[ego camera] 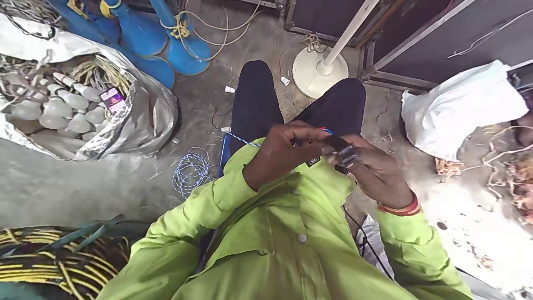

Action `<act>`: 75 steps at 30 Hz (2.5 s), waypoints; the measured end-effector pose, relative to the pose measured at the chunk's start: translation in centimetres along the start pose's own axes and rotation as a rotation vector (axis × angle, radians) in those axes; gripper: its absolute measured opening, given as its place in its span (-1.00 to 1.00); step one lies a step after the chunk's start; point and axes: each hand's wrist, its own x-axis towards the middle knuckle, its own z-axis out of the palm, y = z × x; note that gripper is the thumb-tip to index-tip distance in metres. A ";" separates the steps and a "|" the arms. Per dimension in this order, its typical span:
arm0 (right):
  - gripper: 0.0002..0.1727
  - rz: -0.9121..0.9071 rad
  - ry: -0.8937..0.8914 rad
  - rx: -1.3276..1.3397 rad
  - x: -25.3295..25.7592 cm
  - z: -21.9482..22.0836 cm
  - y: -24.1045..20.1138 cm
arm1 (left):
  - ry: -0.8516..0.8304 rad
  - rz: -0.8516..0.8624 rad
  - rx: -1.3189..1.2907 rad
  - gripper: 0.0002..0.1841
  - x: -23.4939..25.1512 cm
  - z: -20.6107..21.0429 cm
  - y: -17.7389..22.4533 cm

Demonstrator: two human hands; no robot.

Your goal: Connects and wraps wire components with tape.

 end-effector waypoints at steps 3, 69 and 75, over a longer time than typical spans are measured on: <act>-0.85 0.072 -0.036 -0.027 0.1 -0.1 -0.2 | 0.137 0.233 0.338 -0.82 -0.2 0.4 -0.7; -0.76 0.071 0.155 -0.609 -0.9 0.9 -3.9 | -0.118 0.441 0.381 -0.87 0.8 -0.1 -0.7; -0.75 0.048 0.130 -0.748 -0.9 0.7 -4.2 | -0.062 0.550 0.573 -0.90 0.9 1.2 -0.7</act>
